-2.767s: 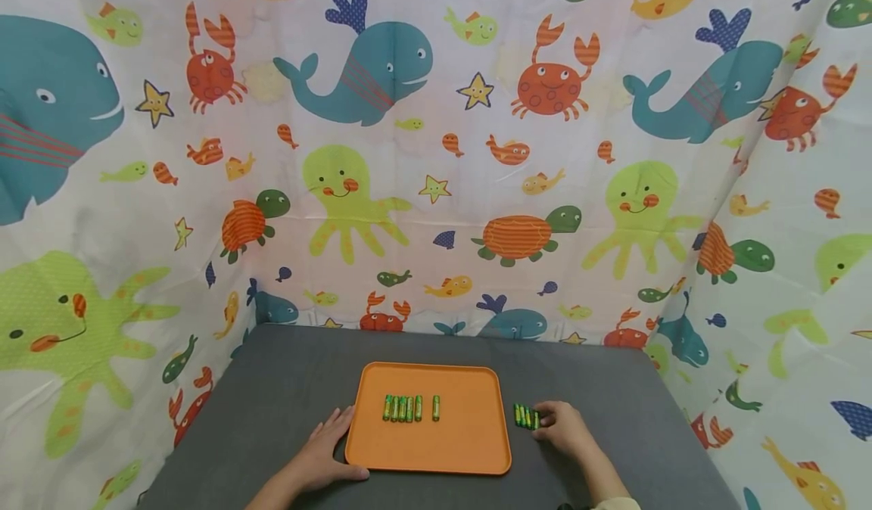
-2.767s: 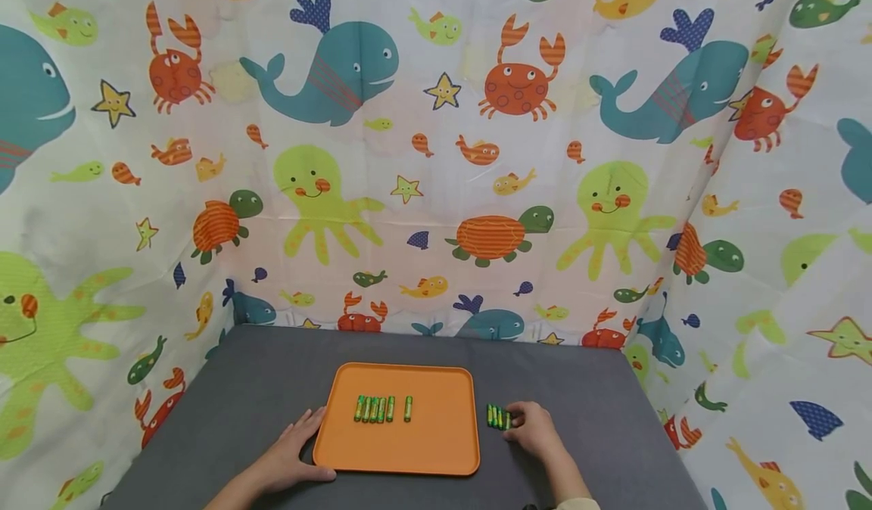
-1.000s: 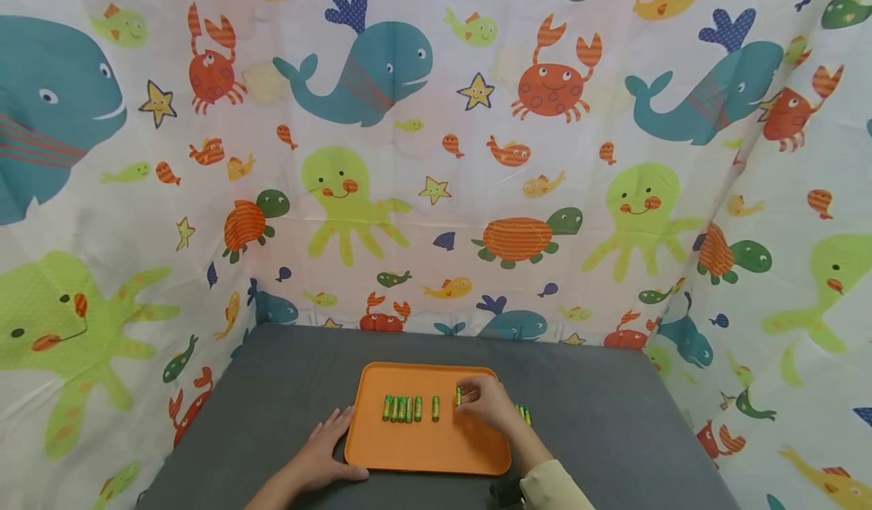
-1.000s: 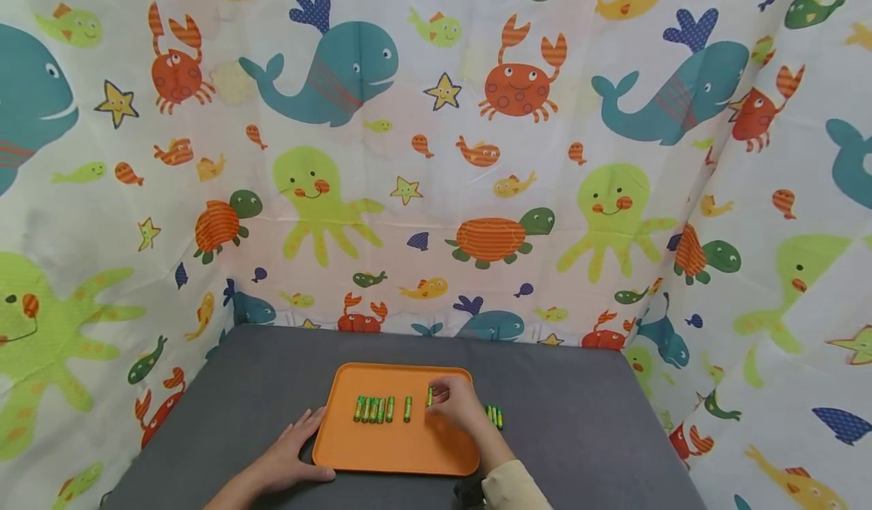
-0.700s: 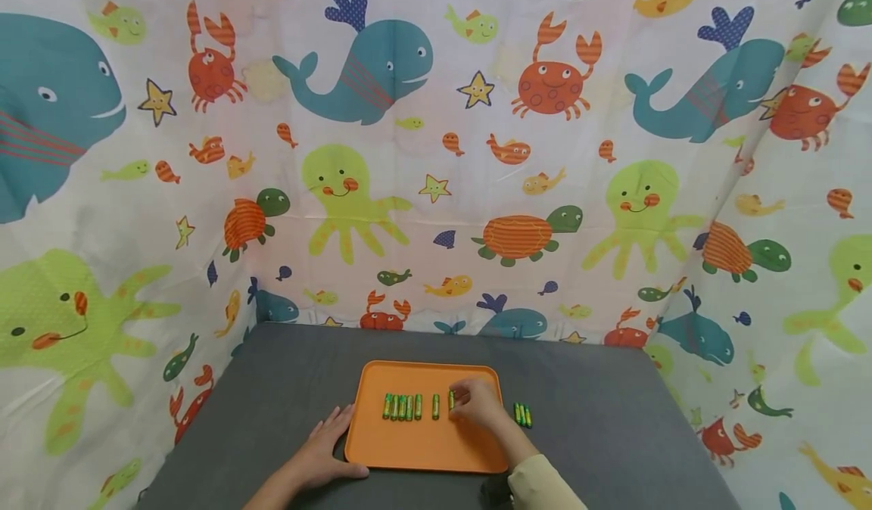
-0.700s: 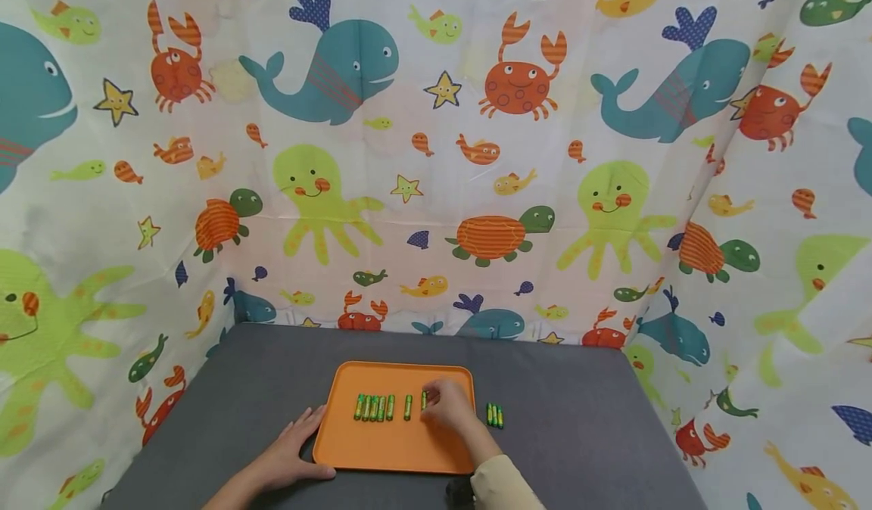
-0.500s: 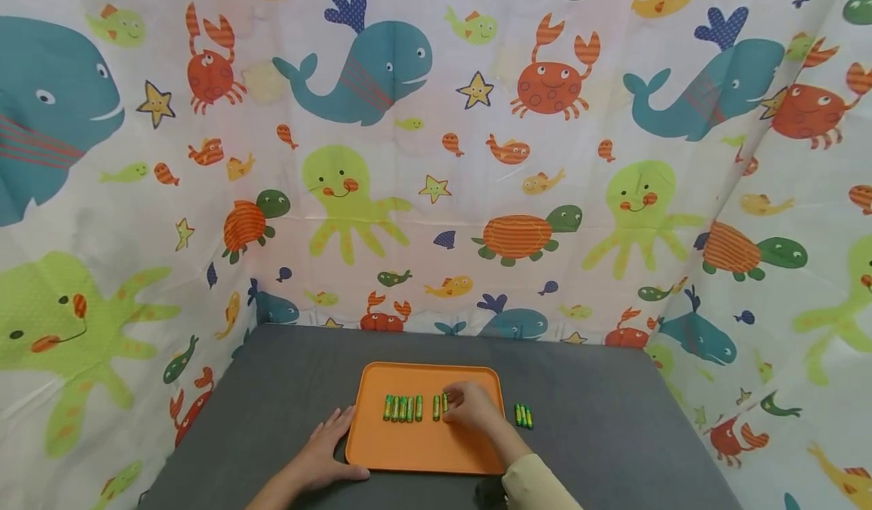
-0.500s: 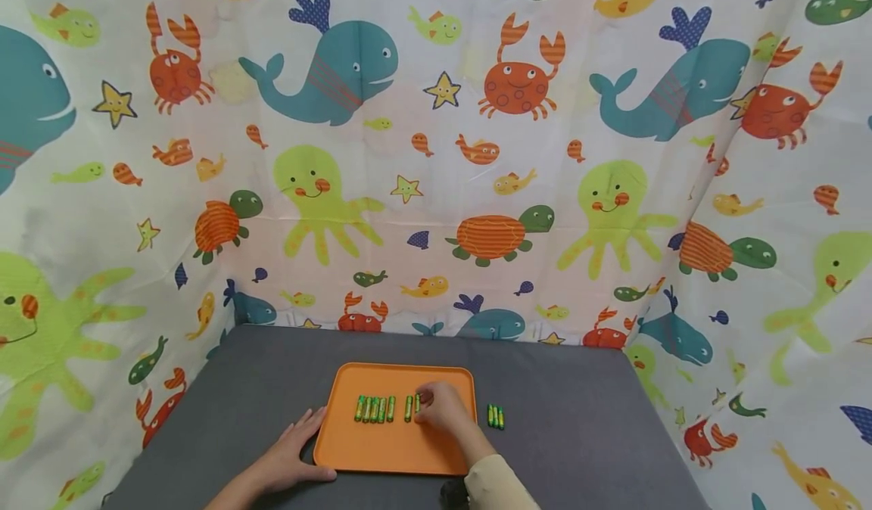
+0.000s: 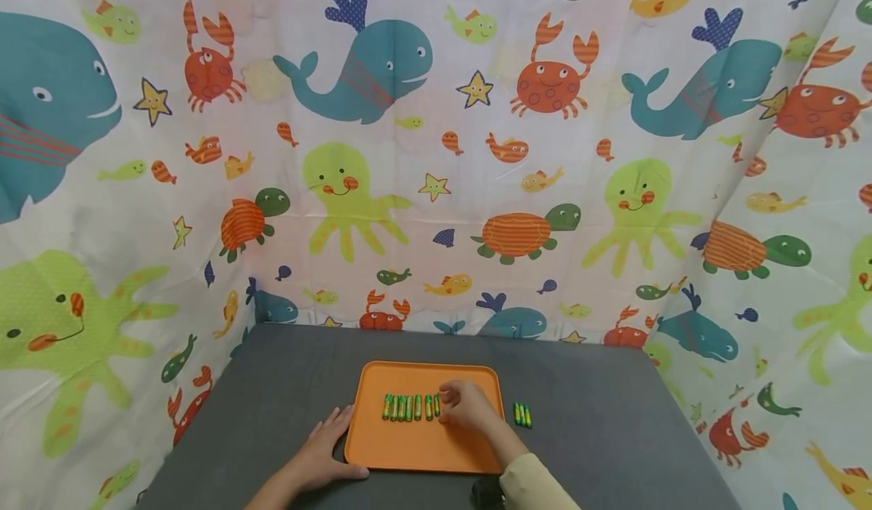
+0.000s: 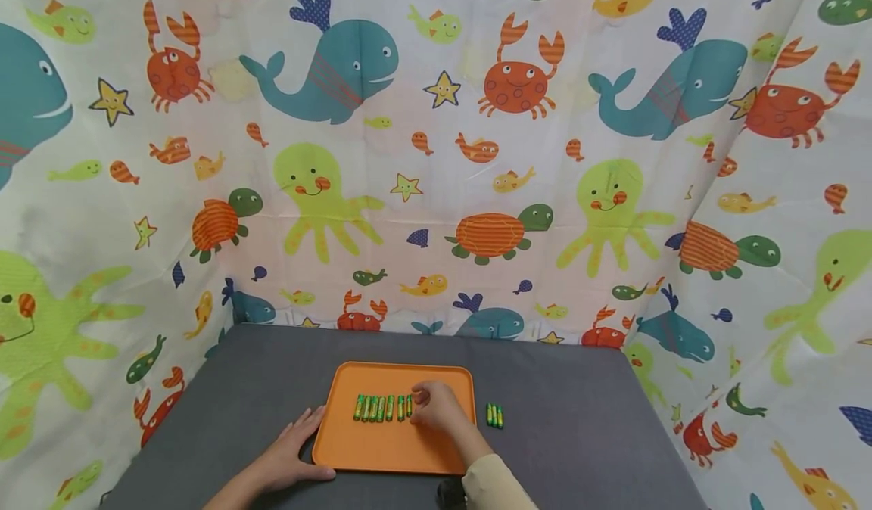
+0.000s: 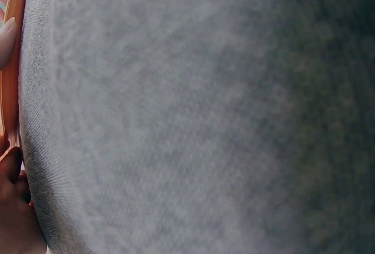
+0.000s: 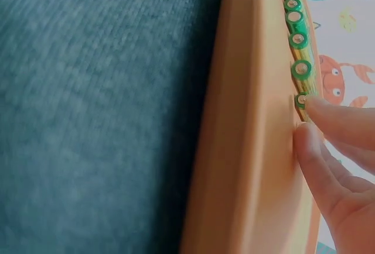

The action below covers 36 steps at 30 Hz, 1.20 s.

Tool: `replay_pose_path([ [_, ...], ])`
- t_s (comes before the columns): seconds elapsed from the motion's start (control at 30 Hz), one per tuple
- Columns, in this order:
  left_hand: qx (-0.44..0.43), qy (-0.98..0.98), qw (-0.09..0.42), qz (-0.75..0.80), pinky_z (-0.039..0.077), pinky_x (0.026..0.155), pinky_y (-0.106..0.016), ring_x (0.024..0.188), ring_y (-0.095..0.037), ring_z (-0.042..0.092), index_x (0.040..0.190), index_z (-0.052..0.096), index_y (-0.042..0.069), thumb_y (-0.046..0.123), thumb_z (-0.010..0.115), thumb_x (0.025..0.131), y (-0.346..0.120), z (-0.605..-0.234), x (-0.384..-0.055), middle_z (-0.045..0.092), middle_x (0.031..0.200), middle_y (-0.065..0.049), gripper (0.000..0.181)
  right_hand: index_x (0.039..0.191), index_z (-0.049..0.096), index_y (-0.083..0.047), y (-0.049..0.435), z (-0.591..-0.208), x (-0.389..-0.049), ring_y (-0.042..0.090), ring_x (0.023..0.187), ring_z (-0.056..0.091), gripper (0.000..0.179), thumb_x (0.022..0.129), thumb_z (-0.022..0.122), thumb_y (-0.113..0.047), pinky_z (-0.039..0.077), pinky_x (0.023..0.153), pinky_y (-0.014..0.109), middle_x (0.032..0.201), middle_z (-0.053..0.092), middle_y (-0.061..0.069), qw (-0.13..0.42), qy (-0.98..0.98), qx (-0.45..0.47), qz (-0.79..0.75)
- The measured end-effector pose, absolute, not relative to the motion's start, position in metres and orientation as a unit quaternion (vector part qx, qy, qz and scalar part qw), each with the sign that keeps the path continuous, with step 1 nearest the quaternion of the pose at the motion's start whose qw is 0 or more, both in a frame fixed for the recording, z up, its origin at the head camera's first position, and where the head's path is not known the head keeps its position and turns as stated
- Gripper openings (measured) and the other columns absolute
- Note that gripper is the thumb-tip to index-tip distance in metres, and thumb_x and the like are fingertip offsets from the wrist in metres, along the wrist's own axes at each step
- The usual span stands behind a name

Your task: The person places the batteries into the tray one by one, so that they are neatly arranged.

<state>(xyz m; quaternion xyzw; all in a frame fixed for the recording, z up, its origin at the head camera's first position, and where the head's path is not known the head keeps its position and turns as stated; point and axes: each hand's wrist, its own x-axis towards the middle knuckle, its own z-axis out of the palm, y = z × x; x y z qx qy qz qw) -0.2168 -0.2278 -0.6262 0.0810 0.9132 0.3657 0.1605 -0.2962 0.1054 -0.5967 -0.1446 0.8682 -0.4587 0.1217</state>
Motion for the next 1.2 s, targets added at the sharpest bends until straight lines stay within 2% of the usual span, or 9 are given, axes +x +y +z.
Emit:
replay_pose_path([
  [0.27, 0.074, 0.912, 0.161, 0.371, 0.006, 0.119, -0.068, 0.155, -0.041, 0.012, 0.162, 0.024, 0.011, 0.061, 0.085, 0.071, -0.227, -0.621, -0.215, 0.024, 0.167, -0.013, 0.12, 0.136, 0.059, 0.003, 0.124, -0.588, -0.293, 0.025, 0.094, 0.067, 0.057, 0.084, 0.082, -0.006, 0.058, 0.072, 0.037, 0.113, 0.067, 0.018, 0.112, 0.866, -0.136, -0.469],
  [0.5, 0.077, 0.911, 0.162, 0.372, 0.006, 0.119, -0.069, 0.155, -0.042, 0.012, 0.162, 0.023, 0.011, 0.063, 0.083, 0.071, -0.225, -0.622, -0.216, 0.024, 0.167, -0.013, 0.121, 0.135, 0.061, 0.001, 0.145, -0.576, -0.288, 0.029, 0.098, 0.069, 0.054, 0.086, 0.08, -0.009, 0.06, 0.074, 0.039, 0.115, 0.069, 0.02, 0.074, 0.881, -0.141, -0.445],
  [0.8, 0.071, 0.912, 0.166, 0.369, 0.006, 0.119, -0.069, 0.155, -0.041, 0.012, 0.162, 0.023, 0.011, 0.062, 0.083, 0.071, -0.225, -0.621, -0.214, 0.024, 0.167, -0.013, 0.121, 0.133, 0.065, -0.004, 0.162, -0.558, -0.285, 0.033, 0.102, 0.069, 0.051, 0.085, 0.081, -0.012, 0.061, 0.077, 0.039, 0.116, 0.069, 0.019, 0.051, 0.89, -0.121, -0.436],
  [1.03, 0.081, 0.91, 0.162, 0.374, 0.005, 0.119, -0.07, 0.155, -0.042, 0.011, 0.162, 0.023, 0.011, 0.06, 0.084, 0.073, -0.226, -0.619, -0.213, 0.023, 0.167, -0.014, 0.119, 0.129, 0.067, -0.003, 0.181, -0.556, -0.284, 0.027, 0.094, 0.07, 0.049, 0.083, 0.081, -0.004, 0.062, 0.073, 0.037, 0.115, 0.07, 0.02, 0.031, 0.894, -0.094, -0.436],
  [1.2, 0.084, 0.91, 0.158, 0.375, 0.005, 0.119, -0.07, 0.155, -0.043, 0.011, 0.162, 0.022, 0.01, 0.059, 0.084, 0.074, -0.225, -0.616, -0.212, 0.023, 0.167, -0.014, 0.118, 0.13, 0.066, -0.002, 0.2, -0.558, -0.282, 0.022, 0.087, 0.068, 0.052, 0.08, 0.082, 0.001, 0.059, 0.065, 0.033, 0.117, 0.07, 0.019, 0.025, 0.894, -0.066, -0.442],
])
